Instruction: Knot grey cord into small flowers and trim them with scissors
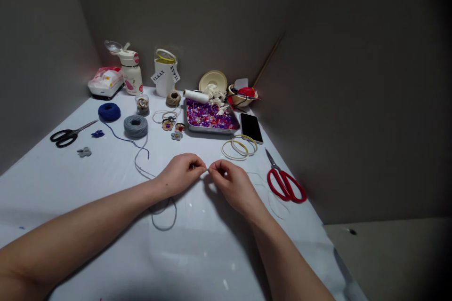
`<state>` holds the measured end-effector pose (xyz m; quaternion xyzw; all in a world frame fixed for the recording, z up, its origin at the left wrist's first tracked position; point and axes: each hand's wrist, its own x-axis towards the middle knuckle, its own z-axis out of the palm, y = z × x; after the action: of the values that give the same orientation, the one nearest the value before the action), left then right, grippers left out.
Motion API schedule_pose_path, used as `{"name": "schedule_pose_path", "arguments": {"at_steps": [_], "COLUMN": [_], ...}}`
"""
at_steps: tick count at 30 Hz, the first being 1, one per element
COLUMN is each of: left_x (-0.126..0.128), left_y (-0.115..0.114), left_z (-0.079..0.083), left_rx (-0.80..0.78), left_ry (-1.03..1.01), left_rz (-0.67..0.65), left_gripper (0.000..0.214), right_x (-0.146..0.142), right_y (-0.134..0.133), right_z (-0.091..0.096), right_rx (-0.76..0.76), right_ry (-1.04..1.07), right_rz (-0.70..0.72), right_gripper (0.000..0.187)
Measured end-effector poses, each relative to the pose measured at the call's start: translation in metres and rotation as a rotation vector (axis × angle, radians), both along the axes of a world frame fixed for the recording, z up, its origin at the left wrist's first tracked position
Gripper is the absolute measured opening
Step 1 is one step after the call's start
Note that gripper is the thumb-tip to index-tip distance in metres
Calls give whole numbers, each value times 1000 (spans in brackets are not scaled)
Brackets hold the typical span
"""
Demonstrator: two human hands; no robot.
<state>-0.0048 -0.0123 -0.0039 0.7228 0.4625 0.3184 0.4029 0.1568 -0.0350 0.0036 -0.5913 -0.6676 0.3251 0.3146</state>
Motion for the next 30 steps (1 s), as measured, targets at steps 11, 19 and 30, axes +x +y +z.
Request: {"name": "schedule_pose_path", "arguments": {"at_steps": [11, 19, 30], "left_x": [-3, 4, 11], "left_y": [-2, 0, -10], "left_z": [-2, -2, -8], "left_rx": [41, -212, -225], "left_ry": [137, -301, -459], "left_rz": [-185, 179, 305], "left_gripper": [15, 16, 16], "right_x": [9, 2, -21], "right_y": [-4, 5, -3], "right_z": [10, 0, -7], "right_rx": [-39, -21, 21], "right_ry": [-243, 252, 442], "right_rz": [235, -85, -211], "right_gripper": [13, 23, 21]}}
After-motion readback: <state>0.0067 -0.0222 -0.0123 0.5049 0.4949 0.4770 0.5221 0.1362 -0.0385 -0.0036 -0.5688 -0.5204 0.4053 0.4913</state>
